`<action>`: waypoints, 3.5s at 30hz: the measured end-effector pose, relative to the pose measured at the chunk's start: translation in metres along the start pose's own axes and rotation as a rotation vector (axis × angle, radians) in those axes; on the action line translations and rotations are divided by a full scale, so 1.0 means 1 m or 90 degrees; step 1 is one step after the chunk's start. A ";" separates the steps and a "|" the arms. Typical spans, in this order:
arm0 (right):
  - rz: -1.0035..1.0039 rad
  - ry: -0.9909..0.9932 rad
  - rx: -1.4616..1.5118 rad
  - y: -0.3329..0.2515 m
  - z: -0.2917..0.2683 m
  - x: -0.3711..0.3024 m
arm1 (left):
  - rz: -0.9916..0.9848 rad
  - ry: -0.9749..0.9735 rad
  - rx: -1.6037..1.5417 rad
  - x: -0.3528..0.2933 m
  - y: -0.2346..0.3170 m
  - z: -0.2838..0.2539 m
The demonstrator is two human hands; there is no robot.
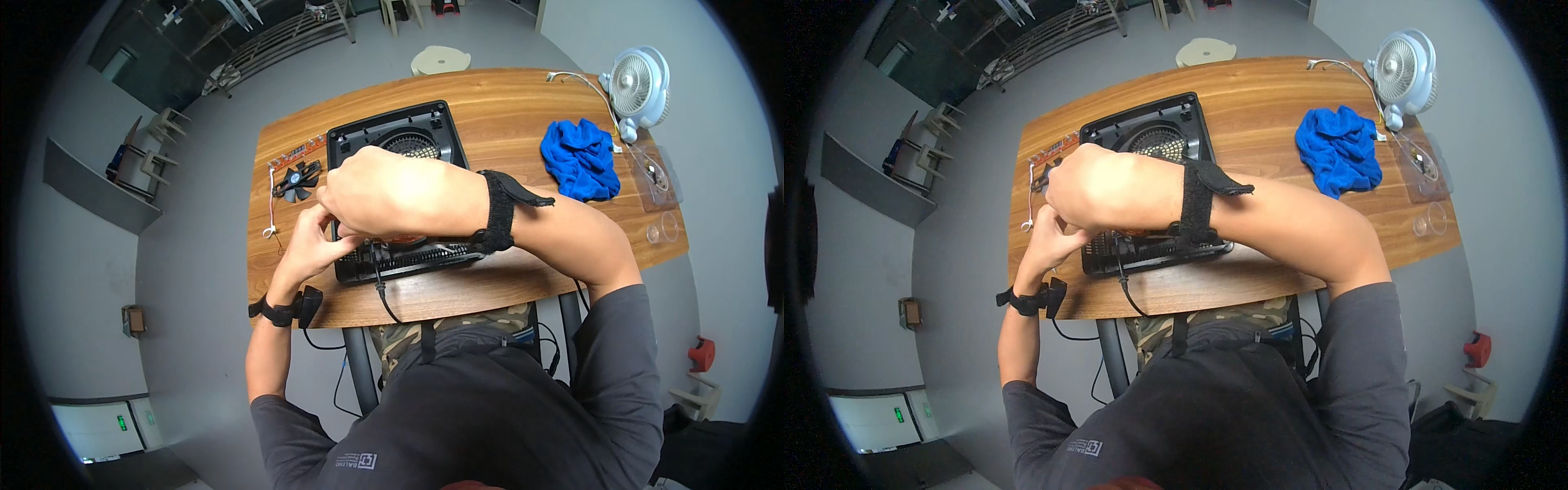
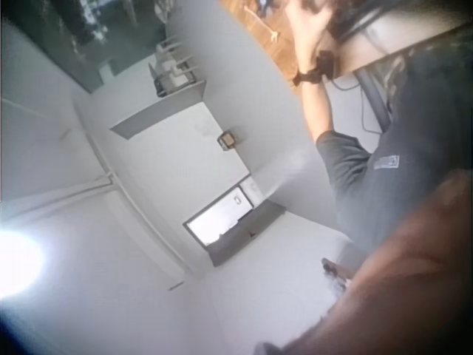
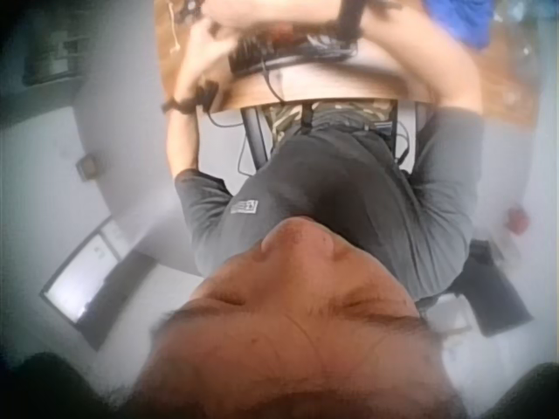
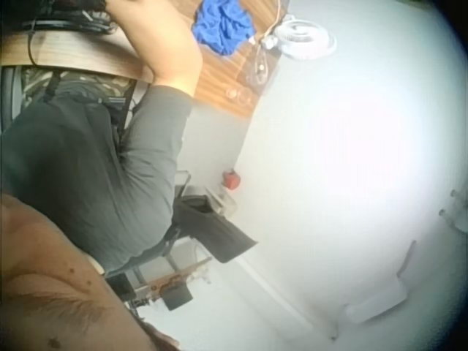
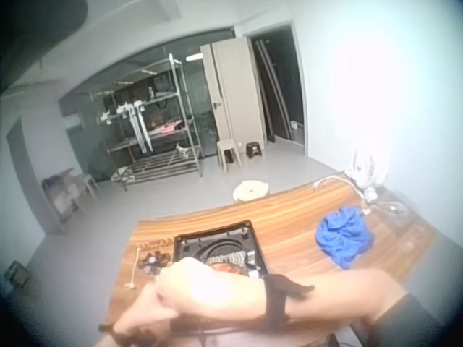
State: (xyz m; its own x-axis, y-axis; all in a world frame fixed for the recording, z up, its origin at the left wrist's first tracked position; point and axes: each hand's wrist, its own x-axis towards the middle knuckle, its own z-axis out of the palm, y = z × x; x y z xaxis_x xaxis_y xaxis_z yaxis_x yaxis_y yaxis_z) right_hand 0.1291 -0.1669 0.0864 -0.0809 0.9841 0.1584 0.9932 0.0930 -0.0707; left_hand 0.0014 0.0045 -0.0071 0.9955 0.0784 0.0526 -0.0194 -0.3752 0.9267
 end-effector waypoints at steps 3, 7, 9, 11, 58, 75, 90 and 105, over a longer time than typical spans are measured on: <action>0.000 -0.016 -0.006 -0.002 -0.006 0.003 | -0.017 -0.006 0.000 -0.003 -0.002 0.004; -0.025 0.002 -0.001 -0.003 -0.004 -0.001 | 0.028 0.002 0.061 -0.003 -0.011 0.004; -0.029 0.037 0.047 0.000 -0.006 -0.007 | 0.031 0.027 -0.023 -0.001 -0.006 0.008; 0.001 -0.021 0.030 0.001 -0.002 0.000 | 0.038 0.032 -0.058 0.000 0.000 0.010; 0.011 0.025 0.061 0.024 -0.036 0.015 | -0.063 0.095 0.543 -0.048 -0.088 -0.080; 0.060 0.018 0.106 0.054 -0.024 -0.010 | -0.133 0.060 0.576 -0.020 -0.113 -0.070; 0.173 0.167 0.213 0.108 -0.034 -0.051 | -0.048 0.028 0.449 0.051 0.002 -0.041; 0.251 0.225 0.279 0.137 -0.024 -0.114 | -0.027 0.046 0.188 0.096 0.015 0.017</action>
State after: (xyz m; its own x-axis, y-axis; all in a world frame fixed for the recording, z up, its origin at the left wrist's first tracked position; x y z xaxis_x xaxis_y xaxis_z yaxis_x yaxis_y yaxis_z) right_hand 0.2765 -0.2704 0.0824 0.3860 0.8553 0.3457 0.8110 -0.1360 -0.5690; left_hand 0.0986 -0.0093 0.0053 0.9855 0.1618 0.0518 0.0609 -0.6210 0.7815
